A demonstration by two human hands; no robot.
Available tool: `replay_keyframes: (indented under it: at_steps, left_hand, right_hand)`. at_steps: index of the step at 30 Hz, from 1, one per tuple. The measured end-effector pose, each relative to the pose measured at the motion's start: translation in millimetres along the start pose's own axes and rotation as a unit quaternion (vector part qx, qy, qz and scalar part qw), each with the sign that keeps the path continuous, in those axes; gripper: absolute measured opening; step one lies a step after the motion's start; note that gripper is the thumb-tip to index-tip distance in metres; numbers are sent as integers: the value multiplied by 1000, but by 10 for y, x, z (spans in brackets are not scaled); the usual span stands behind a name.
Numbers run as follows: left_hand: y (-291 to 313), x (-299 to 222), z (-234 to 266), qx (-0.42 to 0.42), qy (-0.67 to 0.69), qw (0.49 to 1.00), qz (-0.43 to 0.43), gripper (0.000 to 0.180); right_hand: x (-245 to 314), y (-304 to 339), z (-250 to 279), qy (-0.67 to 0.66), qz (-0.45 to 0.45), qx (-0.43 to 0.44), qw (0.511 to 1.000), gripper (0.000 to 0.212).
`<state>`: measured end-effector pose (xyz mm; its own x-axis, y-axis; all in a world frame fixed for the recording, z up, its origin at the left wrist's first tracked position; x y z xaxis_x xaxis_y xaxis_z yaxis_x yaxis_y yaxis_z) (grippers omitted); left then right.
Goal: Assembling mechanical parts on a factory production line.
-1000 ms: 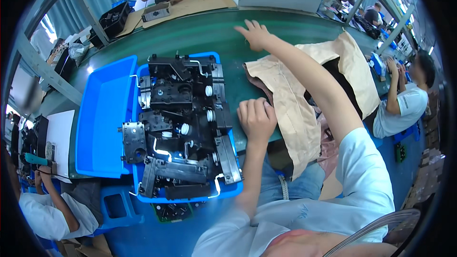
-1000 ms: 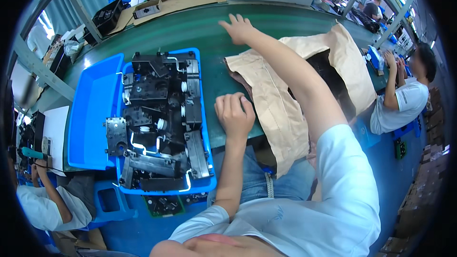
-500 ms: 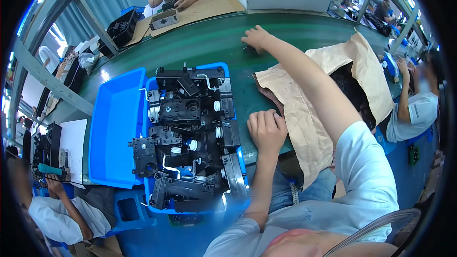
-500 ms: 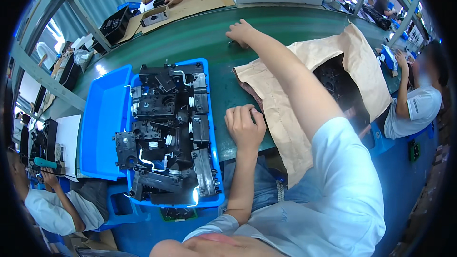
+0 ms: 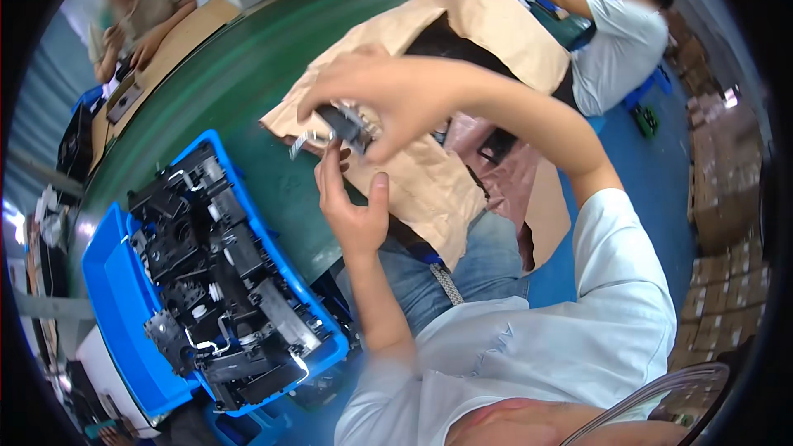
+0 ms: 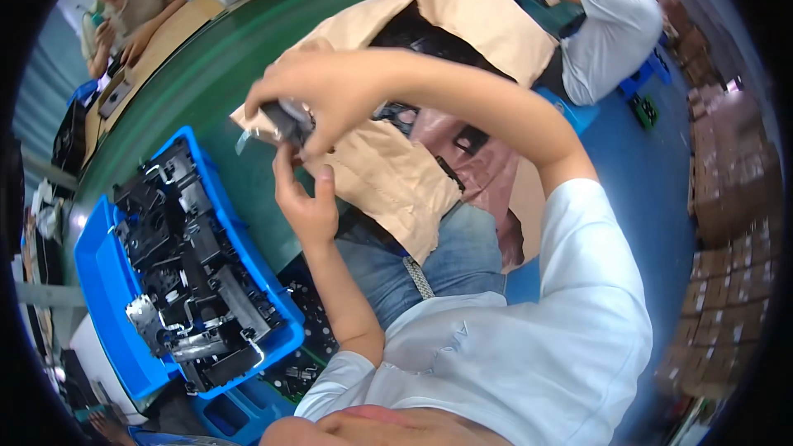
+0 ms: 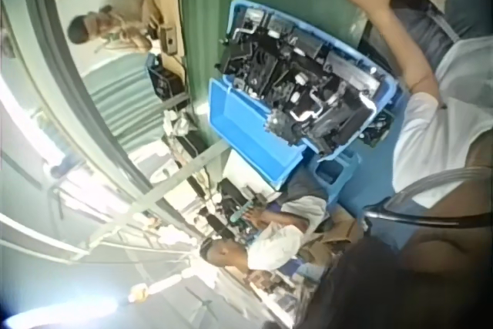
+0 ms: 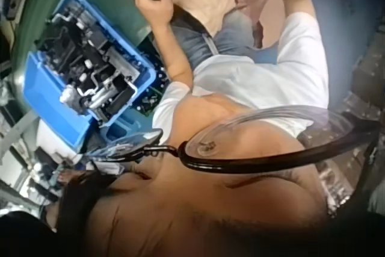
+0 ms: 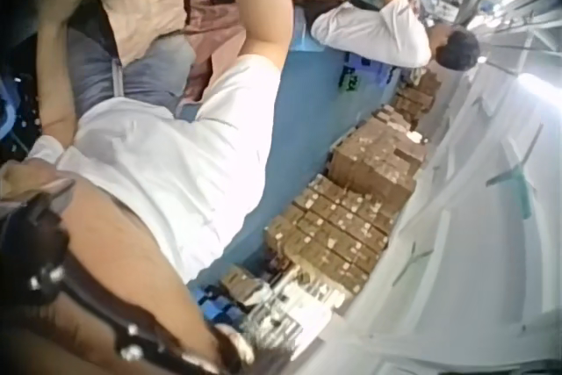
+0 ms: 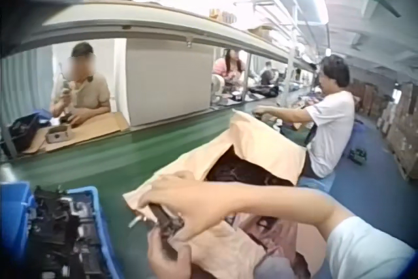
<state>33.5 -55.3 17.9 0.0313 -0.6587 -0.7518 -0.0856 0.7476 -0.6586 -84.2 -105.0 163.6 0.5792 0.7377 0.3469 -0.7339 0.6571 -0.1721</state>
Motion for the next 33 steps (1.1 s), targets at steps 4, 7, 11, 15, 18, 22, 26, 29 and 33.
replay_keyframes:
  at_steps: [4, 7, 11, 15, 18, 22, 26, 29, 33]
  left_hand:
    - [155, -2, -224, 52, -70, 996, 14, 57]
    - [223, 84, -329, 73, 47, 991, 101, 63]
    - [213, 98, -286, 81, 21, 994, 68, 67]
    - [174, -16, -347, 83, 31, 993, 81, 61]
    - [199, 4, -413, 82, 84, 990, 77, 52]
    - [211, -53, -469, 83, 106, 986, 96, 41]
    - [223, -83, -509, 85, 97, 988, 88, 39]
    - [225, -89, -527, 89, 118, 984, 95, 44]
    - [234, -71, -531, 89, 146, 979, 111, 52]
  right_hand:
    - [193, 471, -100, 38, -84, -17, 996, 69]
    - [30, 759, -232, -77, -88, -80, 990, 72]
    - [-474, 1425, -389, -303, -195, -264, 895, 63]
    - [-1145, 2586, -1195, -238, -452, -377, 772, 44]
    - [-1171, 2751, -1701, -232, -487, -243, 806, 47]
    - [-1180, 2603, -1912, -157, -460, -163, 859, 57]
    - [-1209, 2626, -1861, -164, -482, -104, 854, 56]
    - [-1222, 2637, -1842, -206, -452, -52, 866, 53]
    - [-1165, 2728, -1613, -244, -419, -278, 829, 35]
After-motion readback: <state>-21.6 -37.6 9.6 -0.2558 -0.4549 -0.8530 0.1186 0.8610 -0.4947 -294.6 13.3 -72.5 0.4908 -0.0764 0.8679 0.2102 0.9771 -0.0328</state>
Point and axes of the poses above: each hand's wrist, its own y-axis away from the middle knuckle, its own z-axis out of the back of the hand, x = y × z, the point moved 4 cm from there along -y, towards the middle knuckle, and after that the axes turned 5 degrees about -z, right-handed, at the moved point
